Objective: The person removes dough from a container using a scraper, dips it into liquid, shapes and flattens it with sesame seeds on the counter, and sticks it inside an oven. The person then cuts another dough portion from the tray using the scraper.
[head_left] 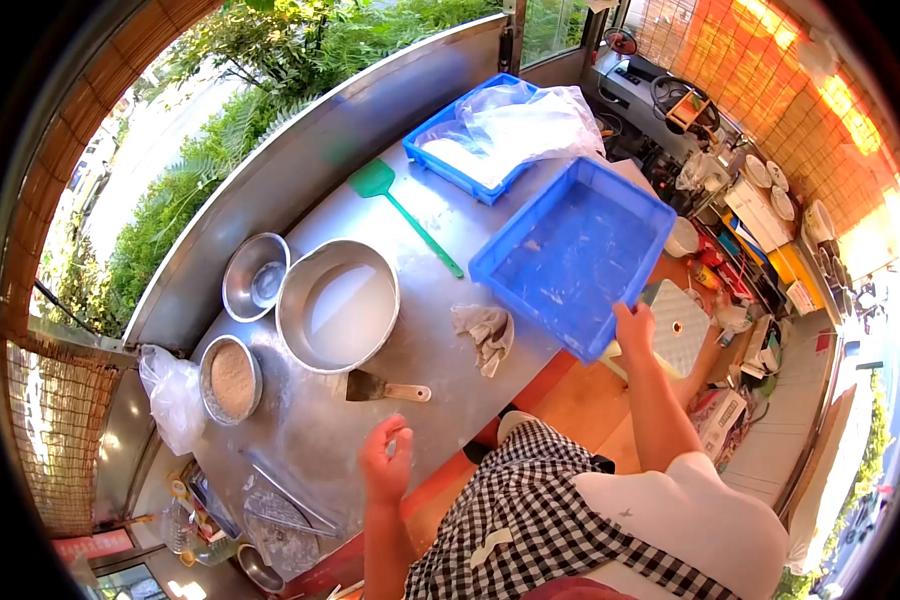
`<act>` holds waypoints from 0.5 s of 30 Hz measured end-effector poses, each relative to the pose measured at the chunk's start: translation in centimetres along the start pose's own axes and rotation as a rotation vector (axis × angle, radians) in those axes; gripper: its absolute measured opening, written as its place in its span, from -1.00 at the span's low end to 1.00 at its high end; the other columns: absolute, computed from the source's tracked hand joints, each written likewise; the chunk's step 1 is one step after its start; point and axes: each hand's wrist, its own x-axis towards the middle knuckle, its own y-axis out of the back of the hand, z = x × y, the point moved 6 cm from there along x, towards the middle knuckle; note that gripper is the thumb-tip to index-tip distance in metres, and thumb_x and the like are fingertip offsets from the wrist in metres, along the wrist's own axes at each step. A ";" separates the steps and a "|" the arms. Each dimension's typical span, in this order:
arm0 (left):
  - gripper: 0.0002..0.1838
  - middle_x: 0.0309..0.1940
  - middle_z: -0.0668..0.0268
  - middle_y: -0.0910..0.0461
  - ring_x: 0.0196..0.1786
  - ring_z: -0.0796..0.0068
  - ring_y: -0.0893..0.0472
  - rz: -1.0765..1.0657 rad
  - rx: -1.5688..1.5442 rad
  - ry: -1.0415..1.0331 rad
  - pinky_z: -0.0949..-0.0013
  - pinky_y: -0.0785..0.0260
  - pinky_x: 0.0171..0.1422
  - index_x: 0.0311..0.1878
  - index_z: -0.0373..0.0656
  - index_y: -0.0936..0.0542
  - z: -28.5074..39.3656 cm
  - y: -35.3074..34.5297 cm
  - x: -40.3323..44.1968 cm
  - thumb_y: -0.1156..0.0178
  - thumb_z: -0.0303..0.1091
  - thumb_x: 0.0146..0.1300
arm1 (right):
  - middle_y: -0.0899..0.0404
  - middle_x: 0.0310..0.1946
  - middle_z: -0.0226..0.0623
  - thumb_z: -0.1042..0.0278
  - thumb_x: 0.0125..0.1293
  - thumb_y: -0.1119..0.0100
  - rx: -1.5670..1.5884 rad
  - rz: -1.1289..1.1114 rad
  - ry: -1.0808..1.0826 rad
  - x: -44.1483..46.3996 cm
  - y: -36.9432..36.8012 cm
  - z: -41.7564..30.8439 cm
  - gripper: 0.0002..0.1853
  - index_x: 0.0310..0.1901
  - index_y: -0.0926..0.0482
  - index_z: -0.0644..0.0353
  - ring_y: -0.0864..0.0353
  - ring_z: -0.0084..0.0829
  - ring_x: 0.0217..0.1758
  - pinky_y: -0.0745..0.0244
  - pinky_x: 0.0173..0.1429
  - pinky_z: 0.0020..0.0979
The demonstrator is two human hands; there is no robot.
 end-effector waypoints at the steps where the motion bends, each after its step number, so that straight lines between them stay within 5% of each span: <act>1: -0.69 0.04 0.14 -0.76 0.09 0.36 -0.74 -0.027 -0.011 -0.013 0.29 -0.57 0.25 0.16 -0.33 -0.68 0.4 -1.0 0.7 -0.38 -0.38 0.45 | -0.67 -0.27 -0.17 0.20 0.27 -0.38 -0.045 0.005 -0.016 -0.7 1.1 0.6 -0.62 -0.11 -0.63 0.42 -0.63 -0.33 -0.23 -0.53 -0.14 -0.20; 7: -0.71 0.00 0.30 -0.74 0.00 0.55 -0.70 -0.124 -0.280 0.089 0.43 -0.56 0.17 0.19 -0.32 -0.67 3.3 -7.9 7.0 -0.34 -0.38 0.51 | -0.53 -0.37 -0.35 0.28 0.34 -0.33 0.210 0.017 -0.209 -1.5 4.5 3.2 -0.75 -0.21 -0.58 0.32 -0.50 -0.50 -0.32 -0.45 -0.23 -0.33; 13: -0.72 -0.06 0.35 -0.71 -0.11 0.64 -0.64 -0.055 -0.316 0.091 0.50 -0.53 0.04 0.18 -0.33 -0.66 6.7 -17.6 21.3 -0.32 -0.40 0.51 | -0.55 -0.29 -0.40 0.33 0.42 -0.28 0.437 0.074 -0.053 5.8 6.5 -2.0 -0.81 -0.15 -0.56 0.30 -0.50 -0.55 -0.25 -0.47 -0.17 -0.39; 15: -0.67 -0.07 0.34 -0.70 -0.11 0.62 -0.63 -0.020 -0.373 0.253 0.48 -0.52 0.00 0.19 -0.34 -0.64 7.7 -21.6 27.0 -0.36 -0.35 0.48 | -0.57 -0.26 -0.40 0.36 0.43 -0.27 0.471 0.076 -0.025 9.1 7.3 -4.4 -0.83 -0.13 -0.58 0.29 -0.50 -0.57 -0.22 -0.46 -0.12 -0.42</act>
